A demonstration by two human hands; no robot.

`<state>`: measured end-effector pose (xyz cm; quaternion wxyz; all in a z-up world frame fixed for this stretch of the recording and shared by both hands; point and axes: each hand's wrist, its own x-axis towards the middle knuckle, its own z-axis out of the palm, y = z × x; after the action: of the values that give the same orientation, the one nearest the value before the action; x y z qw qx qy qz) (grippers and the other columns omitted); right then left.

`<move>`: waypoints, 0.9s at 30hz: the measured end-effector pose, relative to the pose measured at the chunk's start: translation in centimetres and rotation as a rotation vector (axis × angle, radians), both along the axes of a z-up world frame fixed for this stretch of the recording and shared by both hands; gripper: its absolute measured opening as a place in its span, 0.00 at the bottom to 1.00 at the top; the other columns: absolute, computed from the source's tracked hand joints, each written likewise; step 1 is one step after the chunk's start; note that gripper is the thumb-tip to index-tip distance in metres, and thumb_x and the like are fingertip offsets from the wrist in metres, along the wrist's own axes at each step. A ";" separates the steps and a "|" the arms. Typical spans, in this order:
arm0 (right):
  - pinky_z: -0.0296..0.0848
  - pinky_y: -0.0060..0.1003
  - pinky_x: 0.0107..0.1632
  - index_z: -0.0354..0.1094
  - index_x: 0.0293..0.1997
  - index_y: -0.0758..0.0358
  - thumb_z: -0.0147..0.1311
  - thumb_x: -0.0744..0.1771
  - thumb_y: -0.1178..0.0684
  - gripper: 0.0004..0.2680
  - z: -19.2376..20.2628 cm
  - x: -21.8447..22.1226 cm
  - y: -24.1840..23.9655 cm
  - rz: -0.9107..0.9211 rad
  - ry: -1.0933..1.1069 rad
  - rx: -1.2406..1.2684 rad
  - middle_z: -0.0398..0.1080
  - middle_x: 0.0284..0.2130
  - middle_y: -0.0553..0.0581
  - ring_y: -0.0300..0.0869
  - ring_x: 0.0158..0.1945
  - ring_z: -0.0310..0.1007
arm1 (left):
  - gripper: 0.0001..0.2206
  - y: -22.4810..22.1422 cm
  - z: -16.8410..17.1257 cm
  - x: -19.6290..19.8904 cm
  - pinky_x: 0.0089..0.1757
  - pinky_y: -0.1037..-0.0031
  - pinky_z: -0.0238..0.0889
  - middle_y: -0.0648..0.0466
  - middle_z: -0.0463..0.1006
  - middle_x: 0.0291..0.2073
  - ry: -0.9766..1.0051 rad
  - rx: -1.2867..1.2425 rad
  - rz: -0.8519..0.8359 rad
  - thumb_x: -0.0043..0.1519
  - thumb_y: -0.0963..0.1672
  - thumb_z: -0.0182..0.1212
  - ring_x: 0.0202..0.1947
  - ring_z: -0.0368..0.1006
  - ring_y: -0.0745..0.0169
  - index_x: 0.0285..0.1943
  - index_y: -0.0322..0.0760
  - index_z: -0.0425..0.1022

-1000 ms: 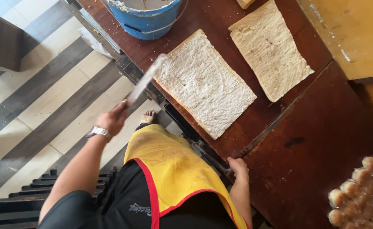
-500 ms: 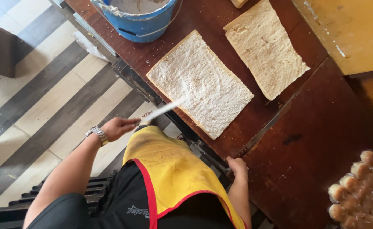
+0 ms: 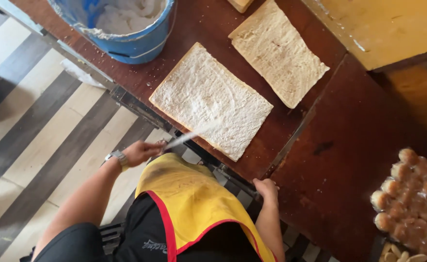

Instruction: Applying cream filling and assembling multiple large rectangular bread layers on a production table.

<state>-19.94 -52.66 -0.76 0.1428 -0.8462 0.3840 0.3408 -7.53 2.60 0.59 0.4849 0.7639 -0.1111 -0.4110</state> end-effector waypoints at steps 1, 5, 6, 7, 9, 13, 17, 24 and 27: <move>0.47 0.53 0.76 0.73 0.57 0.69 0.55 0.63 0.34 0.26 0.3 0.2 0.1 -0.010 -0.004 0.001 0.56 0.67 0.80 0.75 0.74 0.45 | 0.19 -1.3 0.7 1.7 0.47 0.67 0.70 0.50 0.88 0.41 -0.004 0.001 -0.010 0.64 0.48 0.58 0.40 0.77 0.65 0.65 0.50 0.77; 0.52 0.51 0.74 0.72 0.57 0.71 0.56 0.62 0.34 0.27 1.0 0.3 0.8 -0.040 -0.010 -0.010 0.51 0.70 0.79 0.75 0.74 0.45 | 0.20 -7.3 -1.5 7.8 0.47 0.63 0.70 0.46 0.83 0.45 -0.200 0.153 0.394 0.67 0.51 0.52 0.44 0.79 0.53 0.66 0.47 0.73; 0.52 0.50 0.75 0.72 0.58 0.72 0.55 0.63 0.35 0.27 1.3 0.3 0.9 -0.030 -0.004 -0.010 0.54 0.70 0.79 0.74 0.74 0.46 | 0.19 -9.1 -3.2 9.2 0.47 0.62 0.71 0.43 0.83 0.44 -0.272 0.203 0.495 0.68 0.52 0.51 0.45 0.81 0.49 0.62 0.44 0.76; 0.52 0.50 0.75 0.72 0.58 0.72 0.55 0.63 0.35 0.27 1.7 0.4 1.4 -0.039 -0.004 -0.011 0.54 0.70 0.79 0.74 0.74 0.46 | 0.19 -10.6 -2.9 9.6 0.47 0.62 0.71 0.43 0.83 0.44 -0.273 0.202 0.487 0.68 0.52 0.51 0.45 0.81 0.49 0.62 0.44 0.76; 0.55 0.51 0.72 0.67 0.61 0.75 0.57 0.62 0.35 0.30 2.8 0.6 2.0 -0.086 -0.009 -0.013 0.48 0.72 0.76 0.71 0.75 0.43 | 0.23 -14.1 -2.0 10.6 0.46 0.56 0.70 0.37 0.81 0.38 -0.160 0.372 0.242 0.72 0.57 0.46 0.41 0.79 0.39 0.56 0.44 0.83; 0.56 0.51 0.72 0.61 0.66 0.75 0.58 0.61 0.34 0.33 1.4 0.6 1.3 -0.123 0.010 -0.027 0.47 0.72 0.76 0.71 0.76 0.42 | 0.21 -17.2 -3.0 9.2 0.43 0.57 0.71 0.40 0.81 0.34 -0.191 0.264 0.113 0.64 0.55 0.51 0.37 0.79 0.43 0.60 0.51 0.79; 0.60 0.52 0.69 0.43 0.74 0.78 0.60 0.61 0.32 0.42 1.5 -0.1 1.7 -0.233 -0.012 -0.056 0.41 0.72 0.83 0.70 0.73 0.51 | 0.21 -16.4 -0.8 7.7 0.41 0.59 0.71 0.41 0.81 0.29 -0.161 0.178 -0.114 0.63 0.54 0.53 0.33 0.79 0.47 0.65 0.55 0.75; 0.60 0.64 0.68 0.33 0.78 0.69 0.60 0.62 0.35 0.43 7.6 2.1 5.3 -0.406 0.039 -0.048 0.30 0.77 0.73 0.70 0.72 0.52 | 0.21 -15.8 -0.4 7.3 0.40 0.57 0.71 0.42 0.83 0.33 -0.177 0.116 0.047 0.66 0.53 0.51 0.35 0.79 0.43 0.69 0.53 0.72; 0.59 0.66 0.67 0.32 0.78 0.71 0.62 0.61 0.36 0.44 6.5 1.6 4.8 -0.402 0.021 -0.049 0.30 0.76 0.75 0.70 0.71 0.54 | 0.21 -19.6 1.2 7.2 0.41 0.56 0.72 0.41 0.82 0.37 -0.201 0.337 -0.099 0.68 0.53 0.47 0.36 0.80 0.44 0.69 0.56 0.70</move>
<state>-18.36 -47.83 5.72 0.1831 -0.7520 0.5549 0.3049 -0.34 -17.01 1.74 0.3159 0.8651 -0.1260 -0.3687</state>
